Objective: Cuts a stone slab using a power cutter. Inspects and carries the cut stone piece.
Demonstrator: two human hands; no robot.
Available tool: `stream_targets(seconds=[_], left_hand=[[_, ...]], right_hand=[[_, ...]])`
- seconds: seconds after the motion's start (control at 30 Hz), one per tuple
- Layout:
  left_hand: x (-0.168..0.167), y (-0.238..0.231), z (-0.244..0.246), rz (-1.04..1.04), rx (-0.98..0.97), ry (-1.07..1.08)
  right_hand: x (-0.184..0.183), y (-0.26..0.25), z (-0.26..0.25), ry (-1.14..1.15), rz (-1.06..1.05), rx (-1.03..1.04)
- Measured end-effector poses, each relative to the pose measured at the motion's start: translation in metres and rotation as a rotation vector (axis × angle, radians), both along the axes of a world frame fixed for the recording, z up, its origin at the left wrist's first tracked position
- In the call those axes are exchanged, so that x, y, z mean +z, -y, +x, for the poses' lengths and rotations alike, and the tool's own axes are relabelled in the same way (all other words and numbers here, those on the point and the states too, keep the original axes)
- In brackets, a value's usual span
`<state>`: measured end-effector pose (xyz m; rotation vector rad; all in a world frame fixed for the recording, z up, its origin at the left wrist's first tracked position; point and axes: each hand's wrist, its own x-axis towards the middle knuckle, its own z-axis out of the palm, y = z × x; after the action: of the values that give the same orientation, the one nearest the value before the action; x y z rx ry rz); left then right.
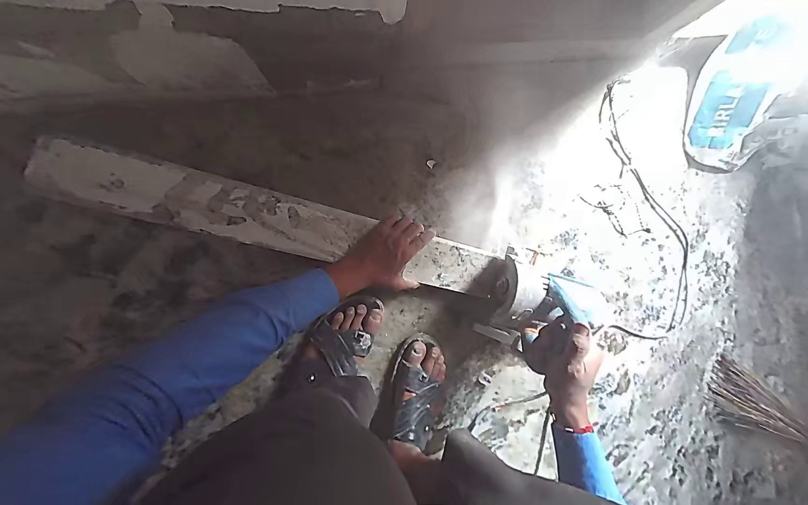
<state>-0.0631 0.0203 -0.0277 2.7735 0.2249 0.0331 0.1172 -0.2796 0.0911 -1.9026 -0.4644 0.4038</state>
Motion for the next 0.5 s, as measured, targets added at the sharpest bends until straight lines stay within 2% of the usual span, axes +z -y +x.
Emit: stream_targets(seconds=[0.37, 0.5], left_hand=[[0.000, 0.000, 0.000, -0.001, 0.006, -0.033], [-0.002, -0.001, 0.001, -0.003, 0.003, -0.042]], right_hand=[[-0.002, 0.008, -0.005, 0.022, -0.047, -0.053], [0.000, 0.010, -0.004, -0.041, -0.019, -0.046]])
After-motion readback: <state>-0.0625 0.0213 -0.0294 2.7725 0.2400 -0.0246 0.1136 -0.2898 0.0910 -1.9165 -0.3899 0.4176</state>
